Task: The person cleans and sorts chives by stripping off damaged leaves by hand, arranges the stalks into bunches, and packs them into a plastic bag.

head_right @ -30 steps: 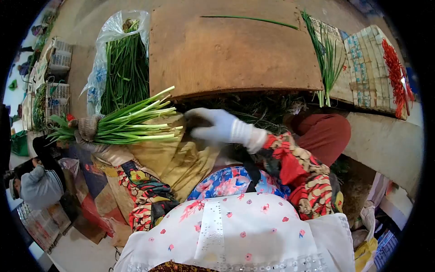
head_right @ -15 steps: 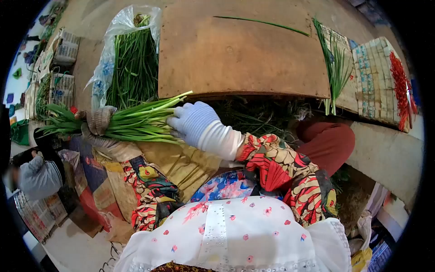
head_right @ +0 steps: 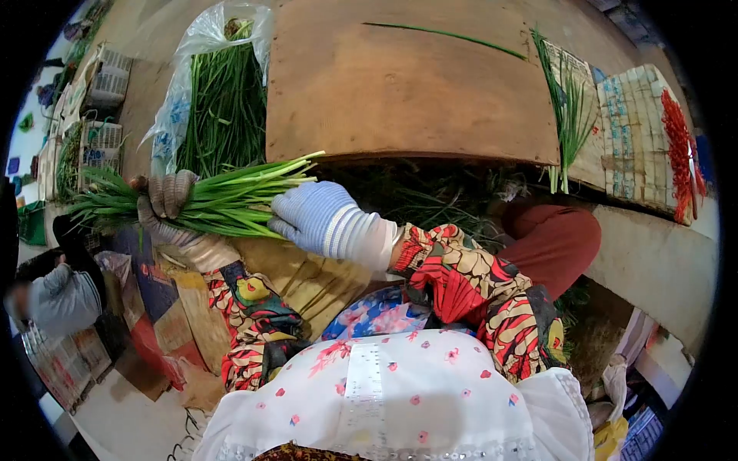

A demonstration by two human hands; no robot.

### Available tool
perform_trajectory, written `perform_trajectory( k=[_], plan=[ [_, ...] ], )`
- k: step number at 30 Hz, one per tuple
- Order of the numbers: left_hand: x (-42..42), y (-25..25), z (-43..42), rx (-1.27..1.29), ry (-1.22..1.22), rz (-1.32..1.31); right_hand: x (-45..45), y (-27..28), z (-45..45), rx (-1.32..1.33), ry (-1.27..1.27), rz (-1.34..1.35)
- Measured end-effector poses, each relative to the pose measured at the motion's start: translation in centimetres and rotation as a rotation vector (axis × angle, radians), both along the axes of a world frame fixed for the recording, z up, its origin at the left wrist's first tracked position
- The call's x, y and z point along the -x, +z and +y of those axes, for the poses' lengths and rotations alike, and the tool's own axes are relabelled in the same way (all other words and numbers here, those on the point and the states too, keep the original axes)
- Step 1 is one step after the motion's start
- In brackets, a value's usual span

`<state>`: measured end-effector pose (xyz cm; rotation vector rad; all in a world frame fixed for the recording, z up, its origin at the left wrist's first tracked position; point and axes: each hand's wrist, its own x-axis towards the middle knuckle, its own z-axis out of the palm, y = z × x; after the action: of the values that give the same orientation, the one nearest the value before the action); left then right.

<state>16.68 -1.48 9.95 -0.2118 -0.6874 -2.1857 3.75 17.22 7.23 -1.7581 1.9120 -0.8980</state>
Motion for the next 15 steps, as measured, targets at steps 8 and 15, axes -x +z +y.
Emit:
perform_trajectory(
  k=[8, 15],
  plan=[
    [-1.3, -1.0, -1.2, -0.086, 0.088, -0.031, 3.6, 1.4, 8.5, -0.104, 0.017, 0.091],
    [-1.1, 0.0, -0.6, -0.124, 0.145, -0.110, 6.9, 1.3, 14.5, -0.237, -0.278, -0.689]
  ],
)
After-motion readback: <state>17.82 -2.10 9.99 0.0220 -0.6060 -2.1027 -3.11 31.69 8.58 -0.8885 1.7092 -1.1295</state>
